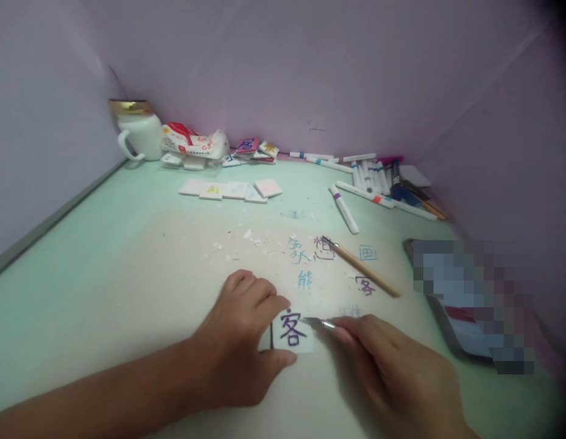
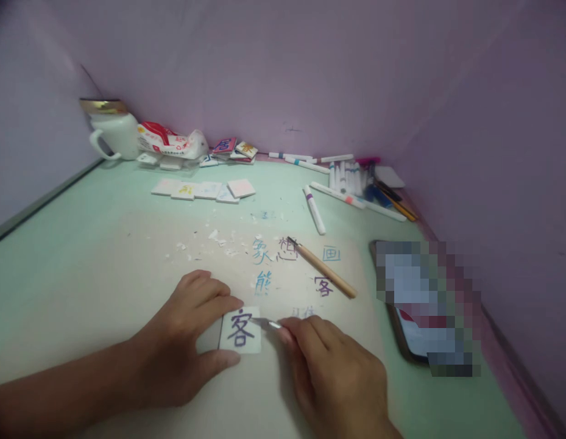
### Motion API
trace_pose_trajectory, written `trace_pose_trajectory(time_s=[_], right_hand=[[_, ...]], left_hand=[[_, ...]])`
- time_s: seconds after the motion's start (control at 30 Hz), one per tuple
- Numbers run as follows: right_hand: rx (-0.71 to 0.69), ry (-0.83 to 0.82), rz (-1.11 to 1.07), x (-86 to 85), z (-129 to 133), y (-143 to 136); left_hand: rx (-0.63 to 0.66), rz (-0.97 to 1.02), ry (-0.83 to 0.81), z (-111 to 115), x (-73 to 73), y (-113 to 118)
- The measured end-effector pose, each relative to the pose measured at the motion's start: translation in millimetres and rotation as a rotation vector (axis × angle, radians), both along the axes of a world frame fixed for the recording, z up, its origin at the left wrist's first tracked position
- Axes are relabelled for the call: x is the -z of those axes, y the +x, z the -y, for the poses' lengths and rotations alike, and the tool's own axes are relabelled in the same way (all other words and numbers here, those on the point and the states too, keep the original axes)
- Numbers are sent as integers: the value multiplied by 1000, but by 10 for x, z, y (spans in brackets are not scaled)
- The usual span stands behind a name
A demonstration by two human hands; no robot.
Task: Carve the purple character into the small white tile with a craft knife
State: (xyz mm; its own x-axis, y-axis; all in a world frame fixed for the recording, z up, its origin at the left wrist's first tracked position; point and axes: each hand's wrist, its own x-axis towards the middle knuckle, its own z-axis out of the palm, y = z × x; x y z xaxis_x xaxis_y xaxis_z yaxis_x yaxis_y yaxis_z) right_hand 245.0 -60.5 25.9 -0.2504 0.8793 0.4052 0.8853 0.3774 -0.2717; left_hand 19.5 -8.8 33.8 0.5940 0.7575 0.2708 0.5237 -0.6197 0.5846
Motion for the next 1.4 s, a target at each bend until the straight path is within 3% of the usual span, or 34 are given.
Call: trace_pose_trajectory(time_s=[0.23, 0.6, 1.1, 1.4], right_hand=[[25, -34, -29, -15, -18, 19], [-91, -56, -17, -89, -8, 96], [-95, -12, -47, -80, 22, 85], [-17, -17, -154, -96, 21, -37]], left_hand=[[1, -20, -20, -11, -32, 1], [4, -13, -21, 1, -27, -13], [5, -6, -31, -9, -21, -11], [12, -24, -28, -13, -40, -13]])
